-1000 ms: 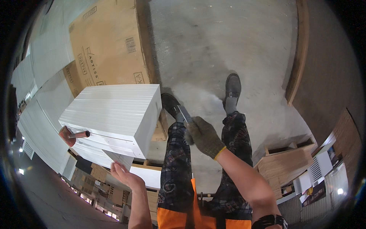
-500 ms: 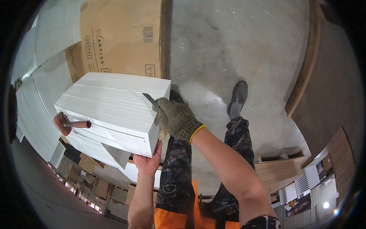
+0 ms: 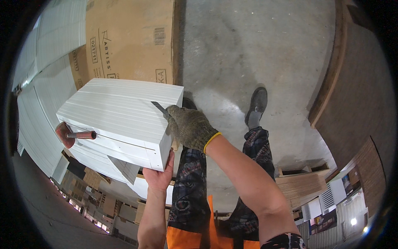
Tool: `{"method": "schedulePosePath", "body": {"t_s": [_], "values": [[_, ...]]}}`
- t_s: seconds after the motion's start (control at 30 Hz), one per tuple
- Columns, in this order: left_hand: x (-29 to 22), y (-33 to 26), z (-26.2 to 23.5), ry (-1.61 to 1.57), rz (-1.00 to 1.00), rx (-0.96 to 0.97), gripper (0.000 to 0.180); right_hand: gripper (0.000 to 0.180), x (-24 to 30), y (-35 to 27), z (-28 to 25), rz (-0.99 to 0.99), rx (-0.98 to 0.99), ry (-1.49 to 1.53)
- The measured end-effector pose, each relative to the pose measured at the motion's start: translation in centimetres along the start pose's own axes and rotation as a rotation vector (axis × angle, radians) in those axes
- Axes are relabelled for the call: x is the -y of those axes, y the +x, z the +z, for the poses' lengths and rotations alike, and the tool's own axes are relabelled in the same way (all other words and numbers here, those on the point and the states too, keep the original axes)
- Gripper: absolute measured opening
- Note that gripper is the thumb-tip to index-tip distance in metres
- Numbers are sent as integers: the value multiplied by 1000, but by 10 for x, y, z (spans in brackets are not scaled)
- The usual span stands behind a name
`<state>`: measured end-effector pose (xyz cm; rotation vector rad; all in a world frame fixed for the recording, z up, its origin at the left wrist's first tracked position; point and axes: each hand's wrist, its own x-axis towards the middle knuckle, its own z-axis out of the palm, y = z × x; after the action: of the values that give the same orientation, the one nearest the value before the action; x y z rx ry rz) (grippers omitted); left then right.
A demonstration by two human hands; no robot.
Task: The person taps the sides of a white panel structure with a mallet and then uses a hand tool to scrape the edges of a stack of white panels.
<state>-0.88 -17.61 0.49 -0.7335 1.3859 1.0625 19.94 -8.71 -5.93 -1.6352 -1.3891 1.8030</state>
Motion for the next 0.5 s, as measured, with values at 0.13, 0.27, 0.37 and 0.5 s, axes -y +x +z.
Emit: {"method": "schedulePosePath", "body": {"t_s": [0.13,0.27,0.37,0.5], "values": [[6,-5,16,60,31,-66,48,22,-7,4,3,18,28,-26],[4,-3,4,59,23,-7,53,23,-6,1,0,97,12,97],[4,2,2,98,3,-21,61,24,-15,-2,-5,198,-126,123],[7,7,6,135,-17,-30,71,26,-33,-5,0,103,-122,119]]}}
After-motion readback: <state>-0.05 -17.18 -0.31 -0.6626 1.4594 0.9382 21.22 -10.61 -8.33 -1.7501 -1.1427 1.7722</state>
